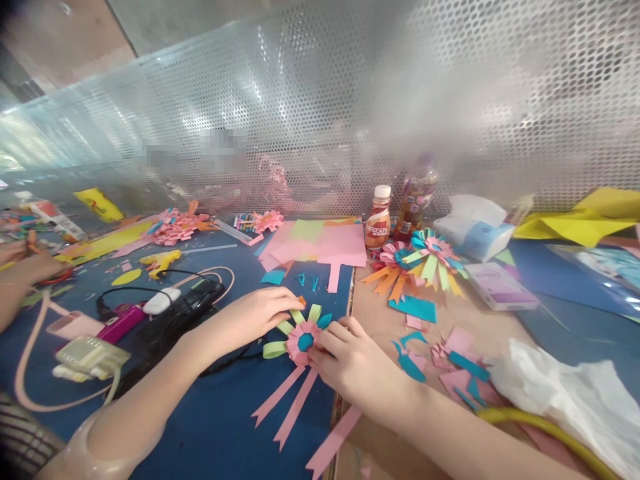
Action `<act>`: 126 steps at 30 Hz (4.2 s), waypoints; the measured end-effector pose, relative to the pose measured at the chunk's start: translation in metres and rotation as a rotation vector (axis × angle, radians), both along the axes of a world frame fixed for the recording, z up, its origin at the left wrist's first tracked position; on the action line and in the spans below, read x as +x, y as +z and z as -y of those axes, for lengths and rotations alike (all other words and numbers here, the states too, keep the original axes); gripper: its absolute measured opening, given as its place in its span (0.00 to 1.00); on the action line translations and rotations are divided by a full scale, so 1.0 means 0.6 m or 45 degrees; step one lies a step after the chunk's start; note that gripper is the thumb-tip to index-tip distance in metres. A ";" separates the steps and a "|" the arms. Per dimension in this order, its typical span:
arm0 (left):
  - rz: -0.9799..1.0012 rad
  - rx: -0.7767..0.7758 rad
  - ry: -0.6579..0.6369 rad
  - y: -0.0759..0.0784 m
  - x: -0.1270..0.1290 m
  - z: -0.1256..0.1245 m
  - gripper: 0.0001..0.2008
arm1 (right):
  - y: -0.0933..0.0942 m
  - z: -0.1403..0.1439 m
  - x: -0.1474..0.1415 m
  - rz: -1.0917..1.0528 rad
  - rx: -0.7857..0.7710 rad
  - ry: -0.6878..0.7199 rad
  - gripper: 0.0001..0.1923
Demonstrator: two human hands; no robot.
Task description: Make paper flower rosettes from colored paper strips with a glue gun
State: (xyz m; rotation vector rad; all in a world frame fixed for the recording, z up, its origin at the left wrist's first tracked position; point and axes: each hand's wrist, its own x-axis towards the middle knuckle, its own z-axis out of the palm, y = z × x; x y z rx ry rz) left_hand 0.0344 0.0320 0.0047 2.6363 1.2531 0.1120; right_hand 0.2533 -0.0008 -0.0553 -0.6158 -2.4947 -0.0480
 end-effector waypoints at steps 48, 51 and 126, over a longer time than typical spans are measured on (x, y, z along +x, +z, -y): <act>-0.290 -0.100 0.162 0.032 -0.096 -0.016 0.18 | 0.021 0.007 0.005 -0.057 0.093 -0.059 0.13; -0.335 -0.071 0.120 0.026 -0.089 -0.014 0.12 | 0.028 0.011 0.014 -0.243 0.038 -0.105 0.14; 0.110 0.272 0.086 -0.036 0.026 0.052 0.09 | 0.007 0.071 0.005 -0.045 -0.281 -0.363 0.14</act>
